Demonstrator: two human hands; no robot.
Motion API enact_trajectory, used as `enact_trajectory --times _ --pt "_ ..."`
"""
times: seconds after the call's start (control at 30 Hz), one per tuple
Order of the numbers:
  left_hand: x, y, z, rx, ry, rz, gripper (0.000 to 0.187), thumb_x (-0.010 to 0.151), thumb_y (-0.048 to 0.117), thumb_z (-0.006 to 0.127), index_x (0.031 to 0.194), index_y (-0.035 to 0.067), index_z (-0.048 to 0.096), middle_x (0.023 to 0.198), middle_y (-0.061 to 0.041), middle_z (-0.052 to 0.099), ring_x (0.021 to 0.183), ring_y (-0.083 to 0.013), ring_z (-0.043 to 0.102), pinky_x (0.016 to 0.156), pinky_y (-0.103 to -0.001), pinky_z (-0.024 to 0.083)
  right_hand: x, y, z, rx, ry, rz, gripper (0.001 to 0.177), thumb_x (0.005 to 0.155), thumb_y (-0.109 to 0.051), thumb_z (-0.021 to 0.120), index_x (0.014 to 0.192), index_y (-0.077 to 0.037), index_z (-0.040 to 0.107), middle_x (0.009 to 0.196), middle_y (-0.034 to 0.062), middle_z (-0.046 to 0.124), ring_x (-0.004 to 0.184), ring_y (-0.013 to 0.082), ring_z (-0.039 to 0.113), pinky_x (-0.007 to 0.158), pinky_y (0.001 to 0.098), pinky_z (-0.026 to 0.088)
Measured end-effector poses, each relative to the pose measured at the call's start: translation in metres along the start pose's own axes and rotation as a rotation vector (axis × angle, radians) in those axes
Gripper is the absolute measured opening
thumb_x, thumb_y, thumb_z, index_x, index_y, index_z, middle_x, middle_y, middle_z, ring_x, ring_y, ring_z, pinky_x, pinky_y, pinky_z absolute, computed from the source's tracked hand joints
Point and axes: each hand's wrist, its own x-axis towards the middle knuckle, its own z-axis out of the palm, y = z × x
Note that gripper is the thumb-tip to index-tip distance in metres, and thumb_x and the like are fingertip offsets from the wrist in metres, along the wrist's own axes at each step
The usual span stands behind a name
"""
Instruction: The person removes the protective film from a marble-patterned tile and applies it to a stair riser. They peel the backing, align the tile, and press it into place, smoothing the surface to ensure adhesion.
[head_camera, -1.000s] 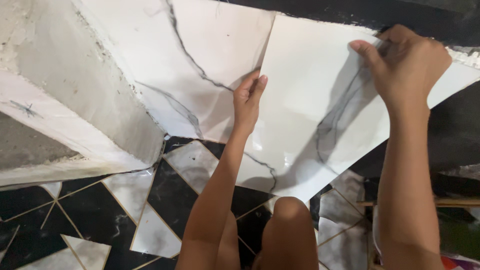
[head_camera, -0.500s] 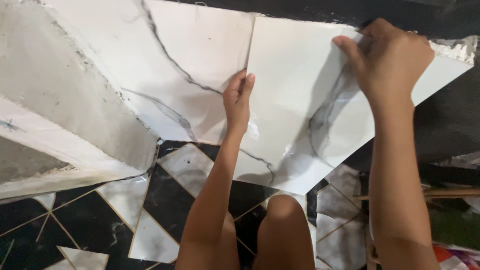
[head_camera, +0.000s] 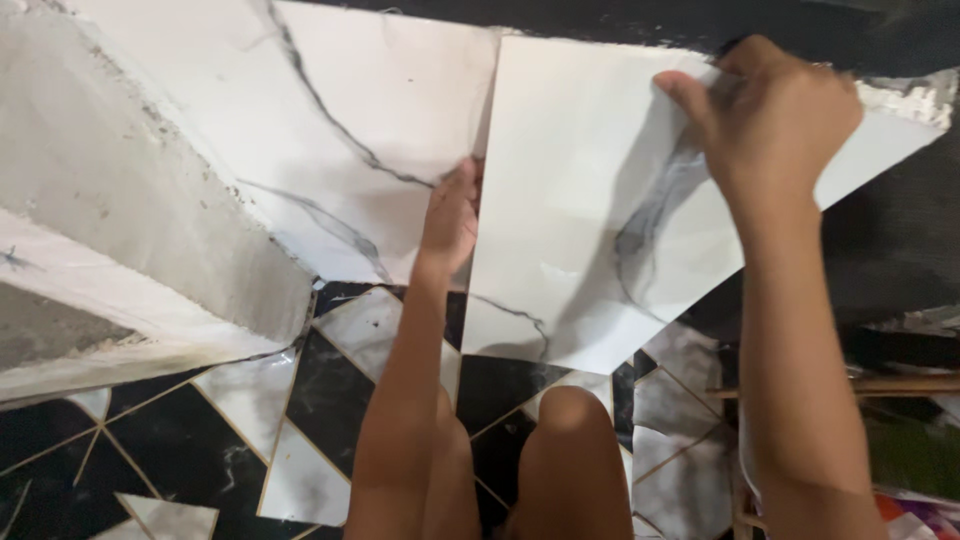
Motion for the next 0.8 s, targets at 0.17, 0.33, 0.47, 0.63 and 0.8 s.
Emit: enact_trajectory --times 0.17,0.33,0.47,0.63,0.8 --pt "0.002 0.007 -0.019 0.234 -0.266 -0.124 0.047 0.093 0.0 0.064 0.139 0.004 0.055 0.122 -0.005 0.071 0.105 -0.0133 0.068 0.091 -0.029 0.058 0.001 0.005 -0.001 -0.088 0.043 -0.096 0.047 0.086 -0.052 0.094 0.079 -0.011 0.073 0.063 -0.0017 0.066 0.055 0.0124 0.061 0.059 0.0254 0.047" --pt "0.023 -0.023 -0.033 0.361 -0.249 0.024 0.032 0.101 -0.001 0.067 0.132 -0.009 0.064 0.114 -0.011 0.072 0.095 -0.014 0.068 0.082 -0.03 0.059 -0.001 0.007 -0.001 -0.08 0.033 -0.114 0.042 0.083 -0.048 0.089 0.083 -0.008 0.075 0.065 0.0002 0.066 0.055 0.012 0.061 0.057 0.0219 0.046" --pt "0.02 -0.034 -0.037 0.319 -0.22 0.067 0.034 0.105 0.004 0.066 0.135 -0.01 0.064 0.118 -0.013 0.072 0.099 -0.0148 0.067 0.086 -0.03 0.059 0.0 0.009 -0.004 -0.049 -0.008 -0.093 0.046 0.082 -0.048 0.092 0.079 -0.005 0.076 0.066 0.0042 0.065 0.05 0.0158 0.059 0.053 0.0233 0.045" --pt "-0.005 -0.025 -0.02 0.252 0.013 -0.2 0.055 0.099 0.014 0.061 0.151 0.006 0.044 0.144 -0.012 0.057 0.125 -0.0195 0.06 0.098 -0.032 0.057 -0.008 0.016 -0.01 0.392 -0.236 0.136 0.035 0.093 -0.027 0.092 0.091 0.004 0.074 0.077 0.0134 0.069 0.064 0.0202 0.067 0.059 0.0299 0.05" --pt "-0.023 -0.021 -0.002 0.221 -0.255 -0.172 0.072 0.099 0.014 0.062 0.162 0.014 0.028 0.161 -0.009 0.04 0.143 -0.0211 0.045 0.112 -0.036 0.046 -0.034 0.027 -0.014 0.783 -0.342 0.44 0.026 0.103 -0.018 0.086 0.102 0.002 0.07 0.091 0.015 0.071 0.079 0.0187 0.072 0.071 0.0301 0.058"
